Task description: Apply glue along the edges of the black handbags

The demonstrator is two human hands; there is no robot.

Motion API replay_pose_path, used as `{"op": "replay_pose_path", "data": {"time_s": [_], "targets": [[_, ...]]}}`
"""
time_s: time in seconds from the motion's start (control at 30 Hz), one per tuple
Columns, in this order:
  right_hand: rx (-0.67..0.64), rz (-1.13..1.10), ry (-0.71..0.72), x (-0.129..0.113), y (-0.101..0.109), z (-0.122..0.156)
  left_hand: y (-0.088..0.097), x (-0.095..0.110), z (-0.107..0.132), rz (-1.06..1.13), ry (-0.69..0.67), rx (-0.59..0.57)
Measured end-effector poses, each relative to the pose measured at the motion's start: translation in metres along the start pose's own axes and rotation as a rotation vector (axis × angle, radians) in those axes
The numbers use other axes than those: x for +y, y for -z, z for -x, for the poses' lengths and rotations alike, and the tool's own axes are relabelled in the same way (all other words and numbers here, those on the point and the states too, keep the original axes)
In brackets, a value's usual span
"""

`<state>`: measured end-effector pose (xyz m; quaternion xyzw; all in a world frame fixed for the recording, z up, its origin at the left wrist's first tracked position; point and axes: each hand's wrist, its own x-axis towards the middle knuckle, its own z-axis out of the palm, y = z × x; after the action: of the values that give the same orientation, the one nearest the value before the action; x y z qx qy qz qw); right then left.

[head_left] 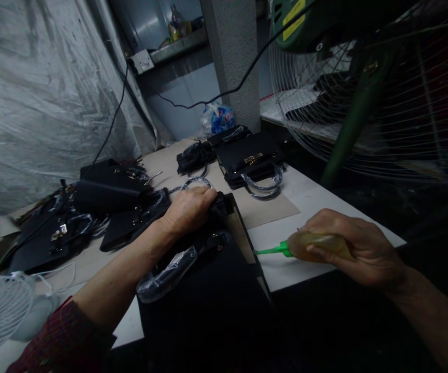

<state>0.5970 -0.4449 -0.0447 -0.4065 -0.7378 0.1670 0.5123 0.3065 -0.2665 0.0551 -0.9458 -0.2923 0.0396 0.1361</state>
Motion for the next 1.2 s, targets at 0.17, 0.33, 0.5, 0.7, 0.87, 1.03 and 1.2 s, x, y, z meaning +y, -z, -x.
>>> {"op": "replay_pose_path", "data": {"time_s": [0.17, 0.33, 0.5, 0.7, 0.87, 1.03, 1.2], "targets": [[0.062, 0.031, 0.125, 0.006, -0.006, -0.003, 0.002, 0.002, 0.0, -0.032, -0.01, 0.022], [-0.076, 0.008, 0.142, 0.003, -0.011, -0.006, 0.004, 0.004, 0.0, -0.055, -0.022, 0.025], [-0.052, 0.036, 0.205, 0.0, -0.011, -0.007, 0.006, 0.007, 0.002, -0.085, -0.039, 0.035], [-0.028, 0.041, 0.211, -0.003, -0.011, -0.008, 0.009, 0.01, 0.005, -0.153, -0.101, 0.102], [-0.123, 0.009, 0.174, -0.003, -0.012, -0.008, 0.011, 0.013, 0.004, -0.185, -0.134, 0.12], [-0.062, -0.015, 0.16, -0.002, -0.011, -0.005, 0.008, 0.011, 0.004, -0.21, -0.139, 0.136], [-0.147, -0.036, 0.122, 0.001, -0.012, -0.002, 0.008, 0.011, 0.004, -0.214, -0.157, 0.138]]}}
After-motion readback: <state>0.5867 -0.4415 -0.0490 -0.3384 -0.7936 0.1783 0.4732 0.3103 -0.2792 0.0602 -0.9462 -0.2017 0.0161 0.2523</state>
